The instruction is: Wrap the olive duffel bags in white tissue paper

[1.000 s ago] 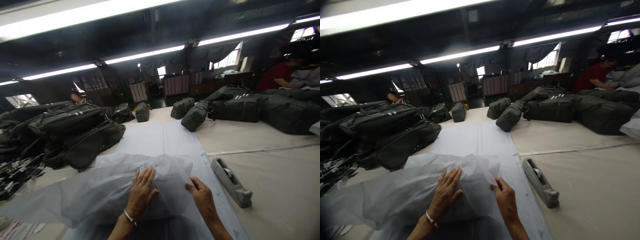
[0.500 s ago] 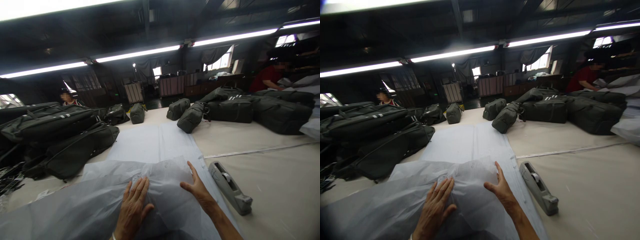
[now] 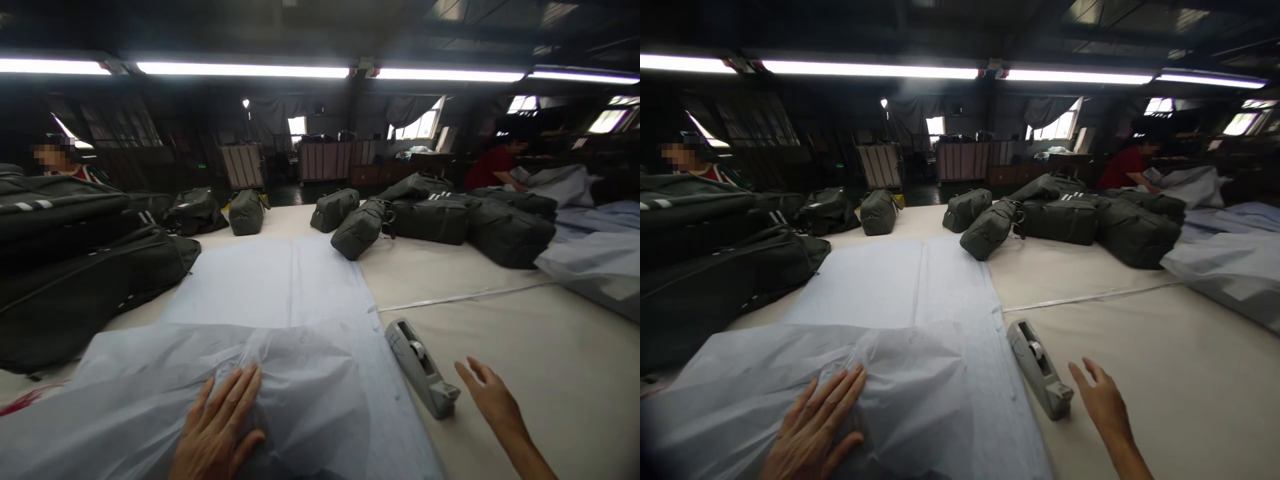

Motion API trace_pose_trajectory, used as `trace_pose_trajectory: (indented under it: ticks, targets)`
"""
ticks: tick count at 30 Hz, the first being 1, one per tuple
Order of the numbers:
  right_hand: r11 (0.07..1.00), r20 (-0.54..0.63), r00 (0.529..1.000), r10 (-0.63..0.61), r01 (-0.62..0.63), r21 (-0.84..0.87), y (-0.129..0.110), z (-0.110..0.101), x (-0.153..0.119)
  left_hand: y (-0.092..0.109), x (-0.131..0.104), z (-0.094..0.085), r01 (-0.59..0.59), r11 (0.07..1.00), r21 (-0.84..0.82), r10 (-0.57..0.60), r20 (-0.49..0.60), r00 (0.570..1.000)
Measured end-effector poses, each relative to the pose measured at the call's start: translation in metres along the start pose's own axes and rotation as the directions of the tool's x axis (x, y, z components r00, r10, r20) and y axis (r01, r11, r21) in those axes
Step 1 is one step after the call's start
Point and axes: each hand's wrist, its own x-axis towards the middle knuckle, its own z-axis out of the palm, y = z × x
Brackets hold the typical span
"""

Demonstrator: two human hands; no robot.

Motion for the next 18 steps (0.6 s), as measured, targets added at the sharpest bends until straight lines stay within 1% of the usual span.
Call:
trace_pose_trajectory:
  ticks: [1, 2, 3, 4, 5, 7, 9, 11, 12, 15, 16, 17, 18]
  targets:
    - [0.999, 0.074, 0.996, 0.047, -0.047, -0.003, 0.016, -0.004, 0.002, -0.001, 0.001, 0.001, -0.002, 1.0, -0.01, 0.002, -0.007, 1.0]
    - [0.996, 0.175, 0.982, 0.073, -0.081, 0.038, 0.029, -0.005, 0.001, -0.001, 0.001, 0.001, -0.005, 1.0, -0.017, 0.005, -0.01, 1.0]
    - [0.992, 0.263, 0.962, 0.067, -0.092, 0.085, 0.039, -0.004, -0.003, -0.001, 0.002, 0.001, -0.006, 1.0, -0.02, 0.006, -0.008, 1.0]
    - [0.989, 0.322, 0.946, 0.045, -0.087, 0.117, 0.046, 0.0, -0.008, -0.001, 0.003, 0.0, -0.004, 1.0, -0.018, 0.004, -0.003, 1.0]
    - [0.99, 0.345, 0.938, 0.022, -0.068, 0.123, 0.051, 0.004, -0.014, -0.001, 0.003, -0.001, 0.003, 1.0, -0.012, -0.003, 0.004, 1.0]
    - [0.998, 0.3, 0.954, 0.007, -0.027, 0.061, 0.053, 0.011, -0.022, 0.0, 0.006, -0.005, 0.016, 1.0, 0.008, -0.016, 0.024, 1.0]
    - [1.0, 0.262, 0.965, 0.019, -0.018, -0.009, 0.051, 0.015, -0.024, 0.0, 0.008, -0.009, 0.019, 0.999, 0.027, -0.02, 0.043, 0.999]
    - [1.0, 0.295, 0.955, 0.017, -0.011, -0.023, 0.049, 0.016, -0.019, 0.0, 0.011, -0.013, 0.012, 0.999, 0.035, -0.014, 0.062, 0.998]
    - [1.0, 0.332, 0.943, 0.017, -0.013, -0.014, 0.049, 0.016, -0.015, 0.0, 0.013, -0.014, 0.009, 0.999, 0.035, -0.011, 0.069, 0.998]
    - [0.997, 0.44, 0.895, 0.074, -0.081, -0.004, 0.045, 0.01, -0.004, 0.0, 0.014, -0.016, 0.022, 1.0, 0.02, -0.023, 0.086, 0.996]
    - [0.996, 0.438, 0.895, 0.092, -0.092, -0.021, 0.041, 0.008, -0.002, 0.001, 0.014, -0.017, 0.036, 0.999, 0.018, -0.038, 0.092, 0.995]
    - [0.995, 0.396, 0.913, 0.099, -0.086, -0.05, 0.034, 0.006, -0.001, 0.002, 0.014, -0.018, 0.052, 0.998, 0.017, -0.054, 0.1, 0.994]
    - [0.994, 0.324, 0.942, 0.084, -0.058, -0.087, 0.024, 0.006, -0.002, 0.004, 0.014, -0.019, 0.066, 0.998, 0.018, -0.068, 0.114, 0.991]
